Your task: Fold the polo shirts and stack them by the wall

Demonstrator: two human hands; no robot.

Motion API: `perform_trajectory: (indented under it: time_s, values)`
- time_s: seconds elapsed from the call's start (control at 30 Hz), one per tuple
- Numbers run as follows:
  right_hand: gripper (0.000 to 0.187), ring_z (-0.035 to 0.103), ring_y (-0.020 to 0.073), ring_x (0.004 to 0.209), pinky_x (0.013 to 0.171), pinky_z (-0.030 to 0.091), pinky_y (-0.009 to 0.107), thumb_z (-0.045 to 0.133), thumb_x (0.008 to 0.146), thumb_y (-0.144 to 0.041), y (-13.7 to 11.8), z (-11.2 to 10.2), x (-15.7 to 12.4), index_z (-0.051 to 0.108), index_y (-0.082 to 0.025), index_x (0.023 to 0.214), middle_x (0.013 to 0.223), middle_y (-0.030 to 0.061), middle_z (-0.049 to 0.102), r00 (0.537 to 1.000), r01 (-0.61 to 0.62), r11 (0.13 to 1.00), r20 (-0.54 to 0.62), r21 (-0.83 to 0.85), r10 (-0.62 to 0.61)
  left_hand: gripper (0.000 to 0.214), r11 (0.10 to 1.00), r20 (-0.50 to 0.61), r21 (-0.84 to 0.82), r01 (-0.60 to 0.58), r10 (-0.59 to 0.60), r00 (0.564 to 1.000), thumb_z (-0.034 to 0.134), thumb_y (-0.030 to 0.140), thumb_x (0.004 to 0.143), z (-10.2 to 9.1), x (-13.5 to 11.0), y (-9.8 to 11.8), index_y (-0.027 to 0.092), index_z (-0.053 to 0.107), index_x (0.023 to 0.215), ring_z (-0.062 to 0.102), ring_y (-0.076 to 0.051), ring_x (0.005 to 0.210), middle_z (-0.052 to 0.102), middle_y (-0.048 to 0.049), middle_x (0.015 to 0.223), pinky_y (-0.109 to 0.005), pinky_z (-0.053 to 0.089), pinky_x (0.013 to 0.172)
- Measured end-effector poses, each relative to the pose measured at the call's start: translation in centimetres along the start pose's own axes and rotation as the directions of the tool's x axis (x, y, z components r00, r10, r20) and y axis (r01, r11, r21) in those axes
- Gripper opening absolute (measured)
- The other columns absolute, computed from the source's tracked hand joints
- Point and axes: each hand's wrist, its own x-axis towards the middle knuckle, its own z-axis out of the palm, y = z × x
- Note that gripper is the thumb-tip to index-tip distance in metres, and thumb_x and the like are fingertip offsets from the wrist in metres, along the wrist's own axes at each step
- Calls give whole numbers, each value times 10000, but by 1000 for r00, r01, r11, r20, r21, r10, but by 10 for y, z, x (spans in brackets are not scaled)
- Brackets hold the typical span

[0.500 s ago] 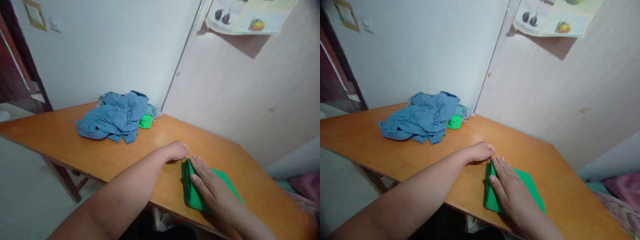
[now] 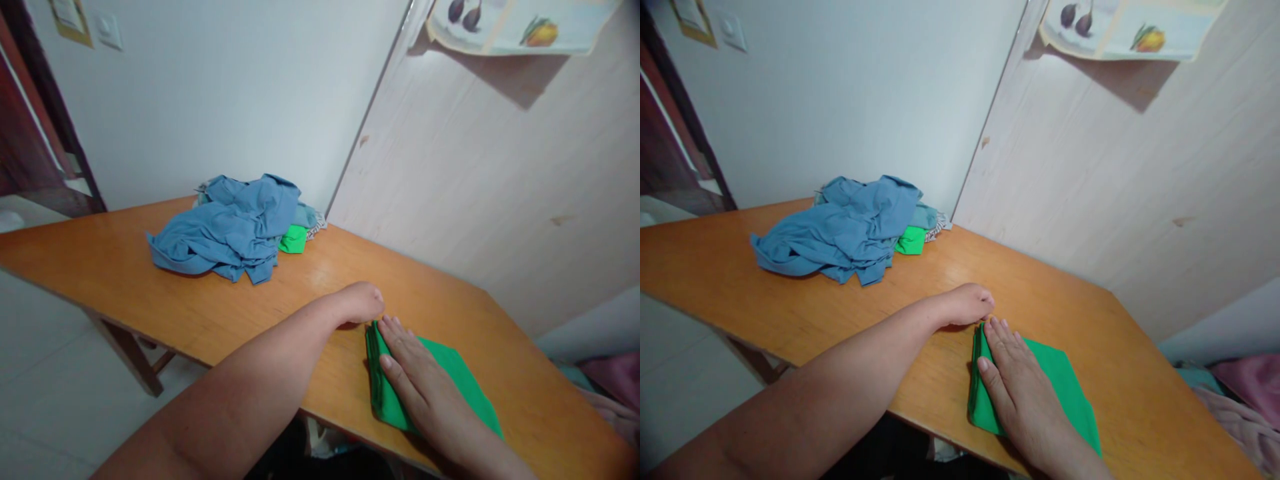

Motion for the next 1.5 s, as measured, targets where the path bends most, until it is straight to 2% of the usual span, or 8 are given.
perform_trajectory:
  time_s: [0.2, 0.37, 0.7, 0.83, 1.0, 1.17, 1.37, 1.5]
  values:
    - [617, 244, 258, 1488, 1221, 239, 529, 404, 1005, -527, -1, -15, 2, 300, -280, 1561, 1609, 25, 282, 1000, 12, 996, 13, 86, -13, 239, 998, -28, -18, -57, 56, 998, 508, 234, 758, 1, -2, 2, 179, 524, 526, 417, -118, 504, 458, 33, 484, -255, 269, 493]
    - [629, 313, 258, 1466, 1221, 243, 509, 343, 1008, -566, 25, -34, -4, 424, -196, 1512, 1570, 76, 371, 988, -116, 981, -83, 158, 130, 369, 996, -33, 31, -79, 80, 996, 487, 391, 849, -2, -6, 10, 184, 543, 549, 422, -133, 522, 479, 24, 506, -270, 277, 514]
    - [693, 285, 292, 1478, 1218, 251, 539, 344, 988, -611, 52, -10, -14, 393, -182, 1530, 1581, 98, 351, 986, -163, 983, -58, -89, 158, 459, 990, 149, 68, -123, 111, 983, 564, 547, 806, 2, -8, 9, 168, 615, 552, 422, -123, 523, 452, 31, 503, -260, 265, 514]
    - [722, 292, 290, 1476, 1220, 248, 519, 339, 981, -629, 53, -26, -11, 381, -169, 1536, 1588, 99, 336, 984, -167, 985, 55, -48, 169, 498, 982, 184, 167, -91, 60, 981, 514, 603, 817, -2, -12, 16, 170, 653, 617, 475, -139, 563, 535, 8, 566, -257, 296, 528]
    - [684, 495, 306, 1356, 1160, 366, 495, 469, 937, -631, 57, -62, 9, 463, -233, 1494, 1493, 83, 500, 968, -83, 996, 239, 17, 77, 575, 940, 246, 333, -79, -6, 969, 512, 729, 735, -6, -20, 30, 186, 702, 728, 527, -187, 603, 619, -46, 668, -286, 350, 587]
    - [670, 603, 293, 1246, 1070, 475, 447, 665, 833, -555, 65, -77, 39, 544, -275, 1430, 1407, 57, 597, 937, -29, 994, 350, 106, -10, 402, 959, 169, 282, -20, -29, 985, 646, 606, 655, -1, -22, 32, 205, 673, 651, 533, -205, 584, 593, -38, 607, -296, 348, 587]
    - [709, 661, 290, 1147, 997, 519, 428, 809, 679, -461, 70, -82, 65, 632, -250, 1332, 1280, 74, 689, 867, -116, 937, 494, 331, -67, 306, 992, 217, 122, 32, -58, 974, 676, 497, 661, 2, -24, 30, 199, 612, 642, 475, -149, 549, 523, 28, 580, -257, 282, 497]
    - [511, 715, 240, 934, 794, 576, 325, 812, 677, -439, 64, -95, 70, 720, -234, 1136, 1035, 29, 762, 747, -220, 920, 663, 325, -55, 307, 1000, 216, 20, -5, 1, 976, 700, 461, 675, 3, -25, 30, 190, 639, 806, 498, -141, 614, 550, 37, 671, -236, 295, 498]
